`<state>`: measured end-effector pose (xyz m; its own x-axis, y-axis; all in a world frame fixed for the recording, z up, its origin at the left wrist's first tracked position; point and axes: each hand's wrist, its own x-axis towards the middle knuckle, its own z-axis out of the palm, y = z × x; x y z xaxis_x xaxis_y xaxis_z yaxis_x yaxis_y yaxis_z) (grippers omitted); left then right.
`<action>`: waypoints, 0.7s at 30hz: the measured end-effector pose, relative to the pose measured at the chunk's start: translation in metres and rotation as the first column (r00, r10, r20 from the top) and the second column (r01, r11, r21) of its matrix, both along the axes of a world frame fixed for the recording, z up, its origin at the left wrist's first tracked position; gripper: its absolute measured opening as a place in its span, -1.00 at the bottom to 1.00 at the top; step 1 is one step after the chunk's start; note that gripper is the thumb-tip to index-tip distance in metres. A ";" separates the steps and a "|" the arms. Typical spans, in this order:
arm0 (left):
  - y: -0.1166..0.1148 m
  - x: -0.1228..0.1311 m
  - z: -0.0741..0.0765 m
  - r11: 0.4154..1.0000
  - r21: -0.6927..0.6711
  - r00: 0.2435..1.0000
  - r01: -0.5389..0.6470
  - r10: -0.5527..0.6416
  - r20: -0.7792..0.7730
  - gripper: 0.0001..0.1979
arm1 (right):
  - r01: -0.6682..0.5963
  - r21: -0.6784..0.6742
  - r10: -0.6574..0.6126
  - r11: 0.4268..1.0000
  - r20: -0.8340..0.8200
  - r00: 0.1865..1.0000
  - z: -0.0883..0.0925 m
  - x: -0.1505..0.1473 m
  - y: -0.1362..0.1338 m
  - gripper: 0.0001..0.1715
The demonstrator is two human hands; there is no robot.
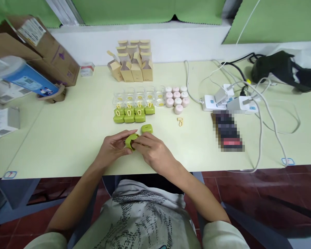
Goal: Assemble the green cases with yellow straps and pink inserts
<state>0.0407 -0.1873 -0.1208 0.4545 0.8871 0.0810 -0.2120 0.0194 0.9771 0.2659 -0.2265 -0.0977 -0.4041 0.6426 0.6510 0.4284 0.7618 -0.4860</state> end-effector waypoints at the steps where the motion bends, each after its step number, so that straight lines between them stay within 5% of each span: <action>1: 0.000 0.000 -0.001 1.000 0.019 1.000 -0.003 0.003 -0.013 -0.33 | 0.006 -0.005 -0.006 1.000 -0.026 1.000 -0.003 -0.001 0.001 -0.64; 8: 0.000 0.001 -0.006 0.989 0.145 0.995 -0.042 0.055 -0.084 -0.33 | 0.157 -0.115 -0.182 0.981 -0.263 0.948 -0.017 -0.017 0.006 -0.65; 18: 0.000 0.003 -0.007 0.990 0.143 0.999 0.004 0.004 -0.052 -0.33 | 0.095 -0.447 -0.320 0.890 -0.460 0.828 -0.007 -0.017 -0.003 -0.90; 21: 0.001 0.001 -0.011 0.986 0.167 0.999 0.016 -0.008 -0.052 -0.32 | 0.058 -0.524 -0.363 0.850 -0.503 0.784 -0.007 -0.021 -0.002 -0.77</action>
<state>0.0419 -0.1866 -0.1314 0.4724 0.8575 0.2037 -0.1622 -0.1426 0.9764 0.2448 -0.2285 -0.1049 0.1228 0.9413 0.3145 0.0800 0.3065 -0.9485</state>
